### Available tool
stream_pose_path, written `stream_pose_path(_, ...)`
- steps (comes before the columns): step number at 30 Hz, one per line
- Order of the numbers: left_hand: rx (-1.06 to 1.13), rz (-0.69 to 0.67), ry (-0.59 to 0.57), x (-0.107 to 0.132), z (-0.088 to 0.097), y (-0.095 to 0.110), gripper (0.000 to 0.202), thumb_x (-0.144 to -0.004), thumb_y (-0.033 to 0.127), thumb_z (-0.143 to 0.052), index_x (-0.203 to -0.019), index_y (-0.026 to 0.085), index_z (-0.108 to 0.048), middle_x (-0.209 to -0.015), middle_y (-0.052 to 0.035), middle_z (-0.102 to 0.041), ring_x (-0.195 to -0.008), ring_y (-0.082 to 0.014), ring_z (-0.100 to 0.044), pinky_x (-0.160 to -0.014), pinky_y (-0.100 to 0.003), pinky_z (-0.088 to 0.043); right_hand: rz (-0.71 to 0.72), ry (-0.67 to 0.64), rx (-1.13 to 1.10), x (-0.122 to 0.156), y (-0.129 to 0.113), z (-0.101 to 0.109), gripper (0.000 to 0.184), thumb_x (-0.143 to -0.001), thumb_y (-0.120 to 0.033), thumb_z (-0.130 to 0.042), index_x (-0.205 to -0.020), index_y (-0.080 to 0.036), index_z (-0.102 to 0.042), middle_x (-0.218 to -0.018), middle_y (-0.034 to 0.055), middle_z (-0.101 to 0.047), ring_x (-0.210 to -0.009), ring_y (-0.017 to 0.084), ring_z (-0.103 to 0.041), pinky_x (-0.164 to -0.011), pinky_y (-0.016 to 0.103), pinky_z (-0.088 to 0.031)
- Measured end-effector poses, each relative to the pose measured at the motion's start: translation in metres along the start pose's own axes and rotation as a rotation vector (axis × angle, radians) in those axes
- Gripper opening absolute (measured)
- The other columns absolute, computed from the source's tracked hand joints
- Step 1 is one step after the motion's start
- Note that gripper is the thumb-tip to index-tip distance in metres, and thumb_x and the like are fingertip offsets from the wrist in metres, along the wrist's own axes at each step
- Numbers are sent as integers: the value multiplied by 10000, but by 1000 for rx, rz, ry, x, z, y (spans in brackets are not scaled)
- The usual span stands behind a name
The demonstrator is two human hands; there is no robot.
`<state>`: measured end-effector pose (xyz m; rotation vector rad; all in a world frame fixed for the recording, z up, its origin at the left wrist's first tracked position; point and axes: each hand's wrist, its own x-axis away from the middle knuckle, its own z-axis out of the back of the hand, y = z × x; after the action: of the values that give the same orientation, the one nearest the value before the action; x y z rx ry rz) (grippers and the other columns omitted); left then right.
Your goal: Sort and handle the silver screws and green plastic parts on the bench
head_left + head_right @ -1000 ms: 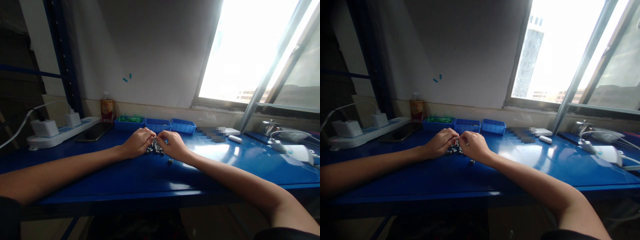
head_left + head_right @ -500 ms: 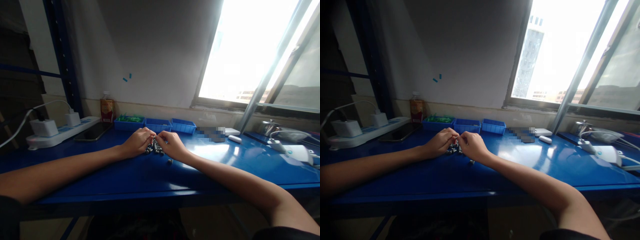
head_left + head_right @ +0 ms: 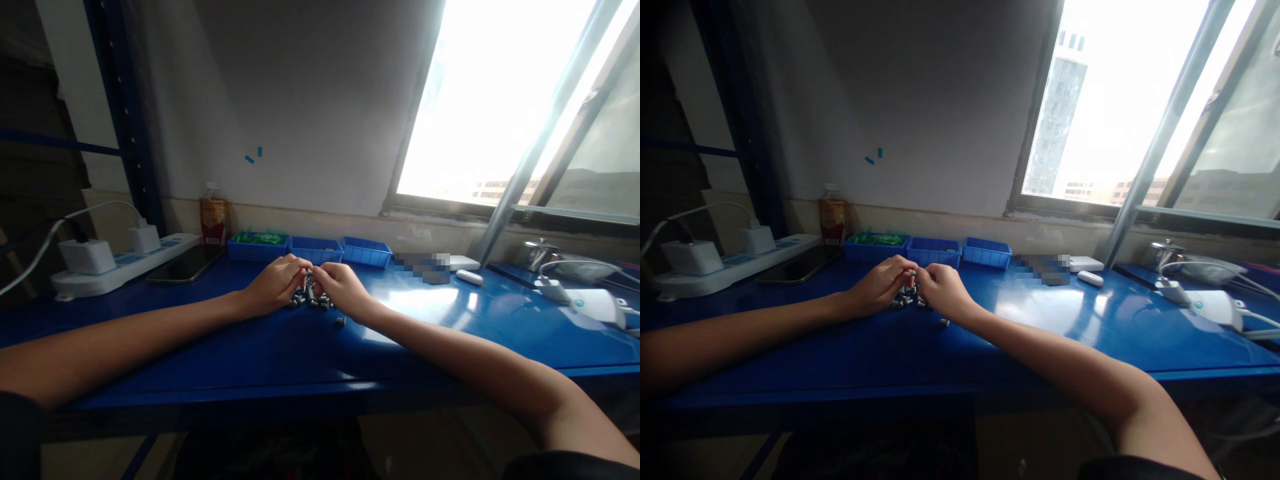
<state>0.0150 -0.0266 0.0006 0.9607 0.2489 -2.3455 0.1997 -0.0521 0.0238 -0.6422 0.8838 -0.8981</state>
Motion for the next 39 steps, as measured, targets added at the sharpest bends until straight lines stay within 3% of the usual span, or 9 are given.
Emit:
stream_pose_path(4,10,-7,-3,0,0,0,281,-975,299,-286,-1002,158,-528,-906,-78,-590,-828,-182,-547,-792,-324,-432,-34,-19,-34,1,-1,-2,344,-880,-336,-447,-607,-150,-546,-546,-7,-574,-464,74,-449,-455,184,-329)
stream_pose_path(13,57,28,-11,-3,5,9,305,-953,275,-292,-818,163,-541,-855,-79,-585,-839,-194,-534,-789,-327,-438,62,-14,85,3,1,-6,328,-915,-308,-401,-645,-163,-520,-603,2,-599,-527,94,-507,-490,193,-336)
stream_pose_path(18,83,35,-5,-3,5,9,331,-951,285,-286,-756,169,-527,-833,-68,-580,-832,-189,-526,-791,-329,-437,207,26,316,7,0,-4,317,-918,-299,-431,-628,-182,-484,-609,-5,-586,-550,97,-495,-532,208,-300)
stream_pose_path(22,112,35,-4,-3,5,11,325,-954,283,-292,-770,170,-535,-819,-61,-584,-846,-188,-532,-796,-321,-438,302,71,503,6,2,-1,286,-899,-298,-476,-634,-190,-473,-602,-18,-562,-549,98,-467,-542,220,-262)
stream_pose_path(27,92,52,-9,-4,4,13,304,-963,294,-299,-892,161,-563,-816,-61,-587,-837,-193,-542,-792,-319,-439,218,93,431,3,5,-1,302,-906,-310,-440,-627,-195,-445,-582,-30,-529,-549,96,-457,-536,211,-266)
stream_pose_path(32,62,62,9,-4,4,13,276,-963,282,-301,-993,153,-544,-851,-62,-581,-827,-187,-545,-777,-319,-438,259,88,434,3,7,-2,300,-913,-305,-432,-635,-193,-438,-580,-32,-521,-534,92,-431,-528,213,-252)
stream_pose_path(39,87,28,20,-1,5,11,231,-951,282,-314,-923,170,-514,-864,-52,-545,-817,-175,-532,-780,-314,-440,380,70,622,6,6,-2,273,-938,-268,-405,-683,-193,-467,-643,-3,-591,-570,109,-510,-563,232,-271)
